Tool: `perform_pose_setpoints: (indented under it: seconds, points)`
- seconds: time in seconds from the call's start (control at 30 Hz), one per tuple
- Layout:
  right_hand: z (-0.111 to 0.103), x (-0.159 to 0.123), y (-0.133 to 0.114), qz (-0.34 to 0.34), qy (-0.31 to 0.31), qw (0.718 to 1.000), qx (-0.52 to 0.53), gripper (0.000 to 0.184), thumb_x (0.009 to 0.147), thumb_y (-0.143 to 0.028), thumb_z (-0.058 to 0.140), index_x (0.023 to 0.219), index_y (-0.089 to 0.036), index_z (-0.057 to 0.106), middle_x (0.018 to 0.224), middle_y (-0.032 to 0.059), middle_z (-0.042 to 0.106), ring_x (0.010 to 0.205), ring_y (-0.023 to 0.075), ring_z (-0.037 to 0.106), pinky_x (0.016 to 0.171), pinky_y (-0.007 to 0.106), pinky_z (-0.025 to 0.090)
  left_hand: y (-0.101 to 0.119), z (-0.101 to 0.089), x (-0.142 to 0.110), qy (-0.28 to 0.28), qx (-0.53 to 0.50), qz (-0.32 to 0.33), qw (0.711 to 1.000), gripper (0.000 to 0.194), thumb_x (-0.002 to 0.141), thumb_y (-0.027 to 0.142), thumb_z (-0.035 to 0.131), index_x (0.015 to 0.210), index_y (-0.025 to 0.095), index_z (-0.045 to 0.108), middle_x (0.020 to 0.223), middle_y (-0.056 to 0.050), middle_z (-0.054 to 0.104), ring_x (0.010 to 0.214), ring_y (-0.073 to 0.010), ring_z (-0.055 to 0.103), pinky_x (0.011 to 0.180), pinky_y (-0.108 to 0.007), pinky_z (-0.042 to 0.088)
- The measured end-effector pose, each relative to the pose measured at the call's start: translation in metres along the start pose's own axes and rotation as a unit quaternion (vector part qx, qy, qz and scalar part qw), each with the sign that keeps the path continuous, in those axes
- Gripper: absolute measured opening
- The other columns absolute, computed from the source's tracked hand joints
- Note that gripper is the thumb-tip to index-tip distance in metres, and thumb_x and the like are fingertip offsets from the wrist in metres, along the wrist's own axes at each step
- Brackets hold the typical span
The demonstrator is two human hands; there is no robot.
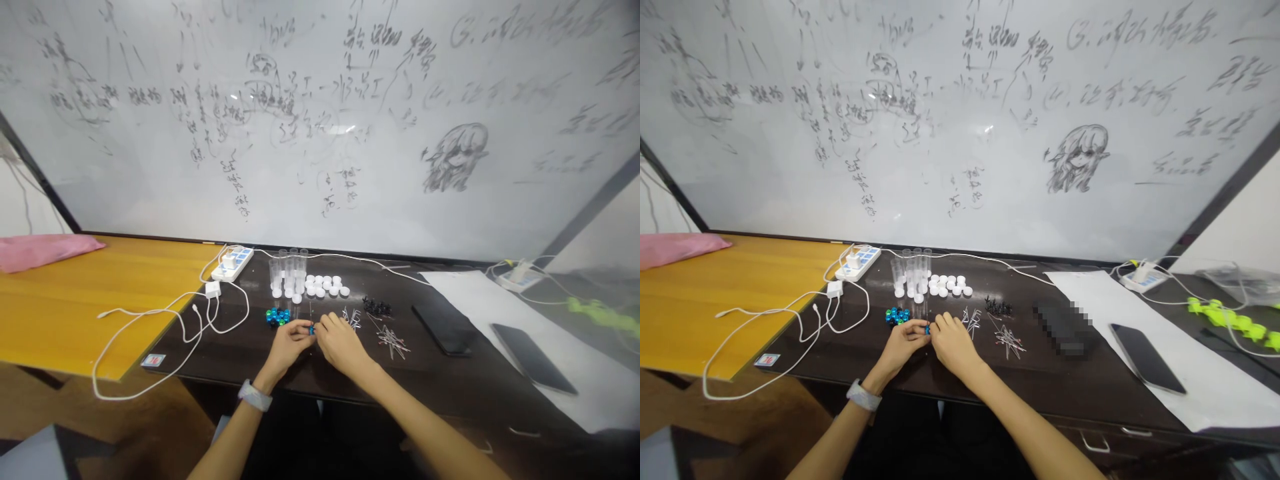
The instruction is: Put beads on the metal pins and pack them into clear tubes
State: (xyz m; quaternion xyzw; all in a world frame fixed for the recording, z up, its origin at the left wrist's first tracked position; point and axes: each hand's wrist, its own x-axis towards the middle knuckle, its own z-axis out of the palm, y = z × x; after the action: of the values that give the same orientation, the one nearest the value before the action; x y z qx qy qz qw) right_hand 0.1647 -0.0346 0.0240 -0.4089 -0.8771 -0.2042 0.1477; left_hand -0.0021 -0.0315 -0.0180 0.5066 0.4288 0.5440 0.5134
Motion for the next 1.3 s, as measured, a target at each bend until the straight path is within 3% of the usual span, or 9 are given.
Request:
perform_pose_setpoints:
  seconds: [0.17, 0.33, 0.47, 0.73, 0.93, 1.1, 1.3]
  points:
    - [-0.004, 0.001, 0.002, 0.003, 0.005, 0.999, 0.033, 0.012, 0.093, -0.011, 0.055, 0.103, -0.017, 0.06, 0.087, 0.0057, 0.058, 0.088, 0.023, 0.048, 0.074, 0.034, 0.033, 0.001, 0.0, 0.0, 0.003, 0.003, 0.008, 1.0, 0.038, 0.063, 0.029, 0.087, 0.096, 0.015, 0.074, 0.076, -0.003, 0.071, 0.073, -0.0179, 0.07, 0.074, -0.028, 0.054]
    - [-0.003, 0.002, 0.003, 0.026, 0.019, 0.998, 0.047, 0.011, 0.098, -0.015, 0.052, 0.089, -0.018, 0.059, 0.08, 0.005, 0.061, 0.09, 0.0229, 0.05, 0.08, 0.035, 0.031, 0.002, 0.0, 0.0, 0.001, 0.0, 0.01, 1.0, 0.039, 0.064, 0.029, 0.087, 0.097, 0.015, 0.073, 0.077, -0.003, 0.072, 0.077, -0.0195, 0.071, 0.076, -0.029, 0.055]
    - [-0.003, 0.002, 0.001, 0.031, 0.037, 0.999, 0.014, 0.014, 0.1, -0.021, 0.049, 0.091, -0.018, 0.059, 0.091, 0.0072, 0.062, 0.091, 0.0237, 0.048, 0.079, 0.037, 0.029, 0.001, 0.0, 0.001, 0.005, -0.002, 0.006, 1.0, 0.041, 0.062, 0.03, 0.088, 0.097, 0.015, 0.073, 0.076, -0.004, 0.071, 0.076, -0.02, 0.071, 0.076, -0.03, 0.055]
    - [0.001, 0.003, -0.002, 0.016, 0.026, 0.999, -0.007, 0.014, 0.099, -0.019, 0.048, 0.09, -0.017, 0.058, 0.089, 0.008, 0.059, 0.088, 0.0249, 0.047, 0.077, 0.038, 0.03, 0.0, -0.001, 0.0, 0.006, 0.002, 0.0, 1.0, 0.042, 0.06, 0.032, 0.089, 0.095, 0.014, 0.073, 0.079, -0.006, 0.072, 0.076, -0.0208, 0.071, 0.074, -0.03, 0.056]
    - [0.008, 0.002, -0.001, 0.049, 0.04, 0.998, -0.006, 0.02, 0.101, -0.023, 0.047, 0.084, -0.018, 0.057, 0.081, 0.0062, 0.06, 0.082, 0.0235, 0.05, 0.072, 0.036, 0.032, 0.001, 0.0, 0.0, -0.002, 0.006, 0.005, 1.0, 0.041, 0.062, 0.033, 0.088, 0.096, 0.014, 0.073, 0.084, -0.008, 0.075, 0.081, -0.0228, 0.072, 0.077, -0.033, 0.057]
    - [0.011, 0.001, -0.001, 0.064, 0.011, 0.997, 0.029, 0.018, 0.101, -0.02, 0.051, 0.083, -0.019, 0.055, 0.073, 0.003, 0.059, 0.075, 0.0199, 0.054, 0.066, 0.031, 0.034, 0.0, 0.0, -0.001, -0.01, 0.017, 0.005, 1.0, 0.039, 0.065, 0.031, 0.086, 0.098, 0.014, 0.074, 0.086, -0.009, 0.075, 0.084, -0.0233, 0.072, 0.079, -0.033, 0.056]
    - [0.012, 0.001, -0.002, 0.106, 0.025, 0.993, 0.04, 0.014, 0.1, -0.027, 0.054, 0.088, -0.02, 0.058, 0.091, 0.0046, 0.054, 0.078, 0.0167, 0.055, 0.056, 0.026, 0.033, 0.001, 0.0, -0.001, -0.004, 0.01, 0.001, 1.0, 0.04, 0.064, 0.031, 0.086, 0.098, 0.014, 0.074, 0.084, -0.008, 0.074, 0.082, -0.0228, 0.072, 0.077, -0.032, 0.056]
